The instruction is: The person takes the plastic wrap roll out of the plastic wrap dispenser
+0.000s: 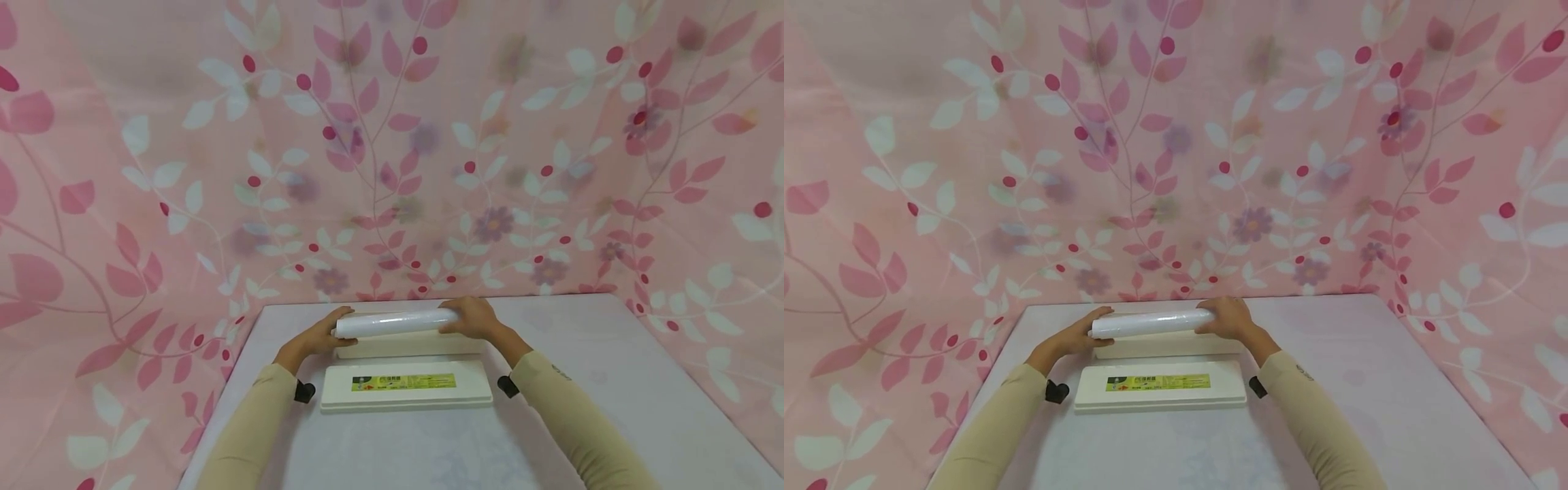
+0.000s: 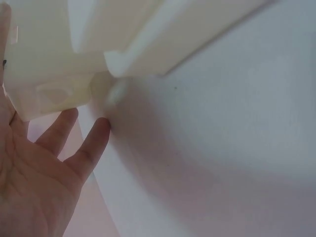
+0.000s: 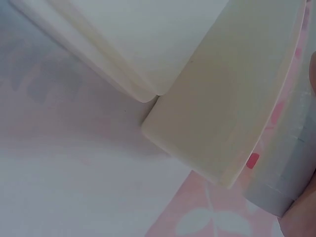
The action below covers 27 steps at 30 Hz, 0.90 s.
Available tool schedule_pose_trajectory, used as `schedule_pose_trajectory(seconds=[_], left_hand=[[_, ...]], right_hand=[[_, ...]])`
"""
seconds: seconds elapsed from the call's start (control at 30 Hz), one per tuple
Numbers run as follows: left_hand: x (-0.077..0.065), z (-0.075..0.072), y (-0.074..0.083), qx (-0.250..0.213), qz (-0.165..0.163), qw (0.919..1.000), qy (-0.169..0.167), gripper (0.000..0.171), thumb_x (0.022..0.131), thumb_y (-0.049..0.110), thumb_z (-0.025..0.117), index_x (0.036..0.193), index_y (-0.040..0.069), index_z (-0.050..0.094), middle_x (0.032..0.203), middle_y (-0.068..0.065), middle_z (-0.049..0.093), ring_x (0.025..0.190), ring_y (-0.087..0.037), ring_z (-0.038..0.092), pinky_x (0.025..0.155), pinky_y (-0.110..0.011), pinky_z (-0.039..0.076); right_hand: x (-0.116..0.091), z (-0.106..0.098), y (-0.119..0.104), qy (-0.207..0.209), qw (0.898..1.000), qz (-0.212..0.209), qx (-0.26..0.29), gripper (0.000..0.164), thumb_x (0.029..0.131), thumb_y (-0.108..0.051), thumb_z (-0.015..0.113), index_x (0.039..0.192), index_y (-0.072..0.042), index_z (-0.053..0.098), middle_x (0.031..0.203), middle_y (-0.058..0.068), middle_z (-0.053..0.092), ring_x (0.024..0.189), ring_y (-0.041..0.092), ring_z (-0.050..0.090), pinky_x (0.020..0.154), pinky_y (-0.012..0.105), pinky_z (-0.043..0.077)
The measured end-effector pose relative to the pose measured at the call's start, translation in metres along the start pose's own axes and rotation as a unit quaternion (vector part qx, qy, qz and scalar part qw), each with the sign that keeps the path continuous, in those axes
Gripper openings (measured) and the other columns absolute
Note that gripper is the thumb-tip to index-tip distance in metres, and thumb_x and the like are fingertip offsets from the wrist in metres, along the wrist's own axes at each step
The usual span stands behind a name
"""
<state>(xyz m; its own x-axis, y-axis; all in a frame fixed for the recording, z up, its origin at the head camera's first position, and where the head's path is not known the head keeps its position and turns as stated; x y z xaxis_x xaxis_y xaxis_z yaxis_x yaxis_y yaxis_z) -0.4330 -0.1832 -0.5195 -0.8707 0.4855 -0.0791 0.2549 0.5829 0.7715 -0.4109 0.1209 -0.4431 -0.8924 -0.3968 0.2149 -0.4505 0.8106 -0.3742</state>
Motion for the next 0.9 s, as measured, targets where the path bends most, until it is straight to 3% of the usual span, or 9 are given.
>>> schedule_pose_trajectory(seconds=[0.27, 0.4, 0.6, 0.77, 0.9], left_hand=[[-0.002, -0.004, -0.003, -0.005, -0.012, 0.9999, 0.000, 0.081, 0.088, 0.025, 0.076, 0.152, 0.015, 0.028, 0.142, -0.014, 0.045, 0.127, -0.034, 0.044, 0.112, -0.062, 0.031], [0.000, 0.004, -0.006, -0.042, -0.002, 0.9990, -0.012, 0.081, 0.087, 0.026, 0.077, 0.151, 0.015, 0.028, 0.136, -0.012, 0.053, 0.124, -0.031, 0.050, 0.112, -0.059, 0.034], [-0.001, 0.009, -0.010, -0.070, -0.019, 0.9973, -0.006, 0.085, 0.084, 0.031, 0.080, 0.151, 0.020, 0.029, 0.135, -0.005, 0.056, 0.127, -0.026, 0.050, 0.114, -0.058, 0.032], [0.000, 0.004, -0.008, -0.070, -0.023, 0.9973, 0.001, 0.087, 0.083, 0.031, 0.080, 0.152, 0.019, 0.028, 0.135, -0.006, 0.056, 0.129, -0.029, 0.049, 0.114, -0.059, 0.032], [0.000, -0.003, -0.010, -0.043, -0.043, 0.9980, 0.016, 0.087, 0.082, 0.037, 0.081, 0.150, 0.018, 0.031, 0.141, -0.009, 0.052, 0.133, -0.031, 0.045, 0.114, -0.060, 0.030]], right_hand=[[-0.002, -0.007, -0.010, 0.024, 1.000, 0.013, -0.001, 0.045, 0.074, -0.036, 0.086, 0.114, -0.020, 0.074, 0.104, 0.000, 0.075, 0.090, 0.021, 0.063, 0.081, 0.043, 0.046], [-0.005, -0.009, -0.012, 0.047, 0.999, 0.022, -0.013, 0.051, 0.072, -0.037, 0.087, 0.117, -0.018, 0.073, 0.111, 0.003, 0.075, 0.102, 0.028, 0.064, 0.089, 0.050, 0.042], [-0.008, -0.007, -0.011, 0.059, 0.997, 0.029, -0.034, 0.057, 0.071, -0.041, 0.086, 0.121, -0.017, 0.072, 0.115, 0.005, 0.074, 0.107, 0.030, 0.065, 0.089, 0.049, 0.042], [-0.008, -0.010, -0.013, 0.062, 0.997, 0.028, -0.038, 0.057, 0.072, -0.043, 0.086, 0.121, -0.017, 0.072, 0.114, 0.005, 0.074, 0.107, 0.031, 0.065, 0.090, 0.051, 0.043], [-0.009, -0.015, -0.015, 0.063, 0.997, 0.035, -0.035, 0.056, 0.072, -0.043, 0.086, 0.120, -0.017, 0.072, 0.113, 0.005, 0.074, 0.100, 0.029, 0.066, 0.085, 0.048, 0.048]])
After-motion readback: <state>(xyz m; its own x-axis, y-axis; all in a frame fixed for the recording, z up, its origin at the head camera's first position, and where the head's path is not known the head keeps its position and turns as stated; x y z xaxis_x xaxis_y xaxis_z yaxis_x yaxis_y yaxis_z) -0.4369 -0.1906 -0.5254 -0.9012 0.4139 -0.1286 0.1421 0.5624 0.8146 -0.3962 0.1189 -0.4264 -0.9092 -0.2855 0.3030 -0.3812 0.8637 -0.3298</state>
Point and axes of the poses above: each hand's wrist, its own x-axis towards the middle knuckle, its own z-axis out of the palm, y = z × x, the point moved 10 cm from there along x, towards the middle knuckle
